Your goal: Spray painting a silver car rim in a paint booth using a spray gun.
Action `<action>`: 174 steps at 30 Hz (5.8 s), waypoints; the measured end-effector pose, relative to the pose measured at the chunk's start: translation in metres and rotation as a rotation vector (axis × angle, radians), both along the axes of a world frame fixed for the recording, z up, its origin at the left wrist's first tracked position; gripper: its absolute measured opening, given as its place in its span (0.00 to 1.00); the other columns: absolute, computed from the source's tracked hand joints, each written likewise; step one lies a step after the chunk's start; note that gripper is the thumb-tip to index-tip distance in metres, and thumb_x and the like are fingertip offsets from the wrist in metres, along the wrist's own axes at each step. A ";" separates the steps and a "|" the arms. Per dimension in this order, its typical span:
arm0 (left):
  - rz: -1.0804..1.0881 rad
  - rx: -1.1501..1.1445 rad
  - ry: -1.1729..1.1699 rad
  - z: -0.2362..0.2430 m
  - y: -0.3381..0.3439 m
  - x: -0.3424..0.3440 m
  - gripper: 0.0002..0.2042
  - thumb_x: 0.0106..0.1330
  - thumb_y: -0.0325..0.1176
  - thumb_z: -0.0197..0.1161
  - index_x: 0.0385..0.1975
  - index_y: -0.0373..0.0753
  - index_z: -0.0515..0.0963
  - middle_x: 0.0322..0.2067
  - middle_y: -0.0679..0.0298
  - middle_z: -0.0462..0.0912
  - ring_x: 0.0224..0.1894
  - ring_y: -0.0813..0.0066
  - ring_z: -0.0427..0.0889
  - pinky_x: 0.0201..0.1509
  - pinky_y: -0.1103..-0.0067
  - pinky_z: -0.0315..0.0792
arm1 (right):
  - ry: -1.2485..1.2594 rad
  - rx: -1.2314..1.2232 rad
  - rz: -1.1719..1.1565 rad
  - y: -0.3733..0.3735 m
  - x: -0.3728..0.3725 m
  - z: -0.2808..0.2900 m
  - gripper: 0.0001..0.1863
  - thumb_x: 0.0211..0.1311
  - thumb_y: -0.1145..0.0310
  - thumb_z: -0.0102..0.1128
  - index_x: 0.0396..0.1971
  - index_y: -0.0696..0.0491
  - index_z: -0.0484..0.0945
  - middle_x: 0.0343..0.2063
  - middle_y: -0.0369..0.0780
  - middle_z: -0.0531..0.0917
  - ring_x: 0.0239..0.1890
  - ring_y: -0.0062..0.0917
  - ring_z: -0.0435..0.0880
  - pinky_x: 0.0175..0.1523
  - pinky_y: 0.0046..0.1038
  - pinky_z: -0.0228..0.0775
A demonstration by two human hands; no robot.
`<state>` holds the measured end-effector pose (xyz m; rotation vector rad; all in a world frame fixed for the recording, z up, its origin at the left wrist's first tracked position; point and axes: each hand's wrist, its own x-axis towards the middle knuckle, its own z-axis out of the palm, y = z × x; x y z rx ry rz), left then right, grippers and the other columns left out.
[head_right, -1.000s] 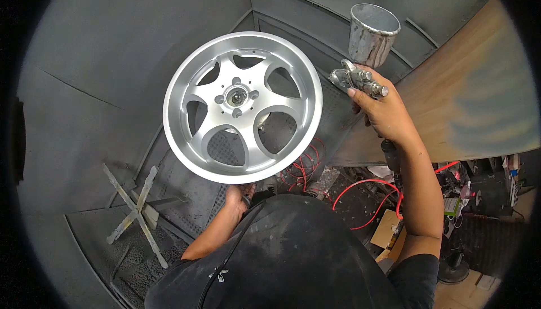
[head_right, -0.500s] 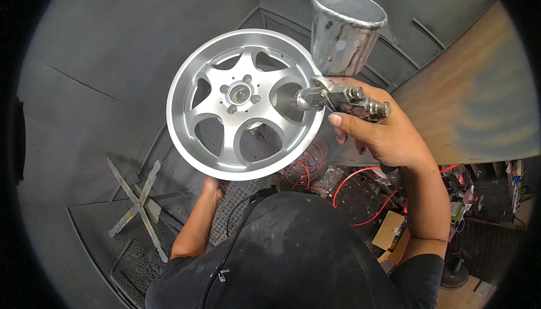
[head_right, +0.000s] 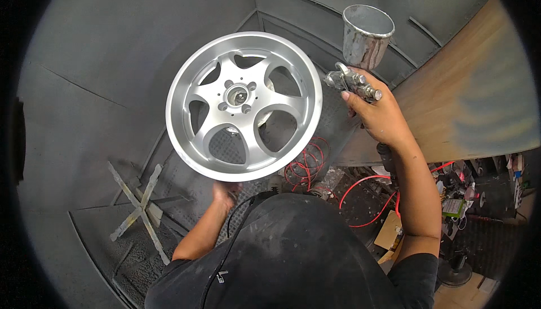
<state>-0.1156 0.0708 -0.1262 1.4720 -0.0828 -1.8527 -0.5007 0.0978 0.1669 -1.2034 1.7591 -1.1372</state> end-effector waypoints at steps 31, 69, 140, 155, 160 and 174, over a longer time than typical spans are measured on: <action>-0.210 -0.069 0.156 -0.018 -0.012 0.020 0.24 0.72 0.52 0.39 0.54 0.39 0.69 0.48 0.59 0.76 0.46 0.68 0.78 0.46 0.70 0.74 | 0.032 -0.017 -0.009 -0.003 0.011 -0.005 0.21 0.63 0.72 0.59 0.56 0.57 0.72 0.27 0.30 0.76 0.26 0.13 0.70 0.33 0.20 0.68; -0.138 0.117 0.013 0.007 0.004 -0.030 0.31 0.69 0.60 0.38 0.61 0.40 0.62 0.49 0.57 0.72 0.45 0.62 0.75 0.49 0.67 0.72 | -0.012 -0.008 0.120 0.008 0.026 0.020 0.22 0.62 0.68 0.61 0.56 0.57 0.72 0.32 0.32 0.79 0.28 0.12 0.72 0.33 0.19 0.69; -0.131 0.000 -0.145 -0.012 -0.026 0.033 0.24 0.71 0.55 0.41 0.53 0.42 0.69 0.46 0.60 0.75 0.48 0.64 0.73 0.46 0.61 0.70 | -0.268 0.066 0.168 0.049 0.021 0.005 0.31 0.59 0.65 0.64 0.60 0.60 0.66 0.28 0.36 0.79 0.28 0.17 0.79 0.22 0.15 0.66; 0.229 -0.087 -0.034 0.000 0.000 0.017 0.31 0.73 0.58 0.31 0.65 0.39 0.57 0.60 0.59 0.66 0.57 0.64 0.69 0.61 0.61 0.65 | -0.287 0.199 0.452 0.034 0.037 0.014 0.27 0.59 0.68 0.63 0.58 0.58 0.70 0.27 0.32 0.78 0.26 0.11 0.74 0.25 0.15 0.64; 0.236 -0.119 0.051 0.002 -0.001 0.017 0.35 0.73 0.59 0.29 0.69 0.35 0.47 0.66 0.56 0.59 0.65 0.61 0.62 0.67 0.54 0.57 | -0.242 0.165 0.466 0.019 0.058 0.007 0.26 0.59 0.67 0.63 0.58 0.57 0.70 0.27 0.32 0.78 0.25 0.12 0.75 0.23 0.14 0.63; 0.149 -0.119 0.018 0.014 -0.022 0.028 0.36 0.73 0.59 0.31 0.70 0.35 0.45 0.63 0.57 0.60 0.67 0.61 0.60 0.68 0.54 0.55 | -0.222 0.221 0.580 0.026 0.083 -0.002 0.24 0.59 0.71 0.62 0.55 0.61 0.71 0.47 0.42 0.80 0.49 0.22 0.75 0.58 0.25 0.63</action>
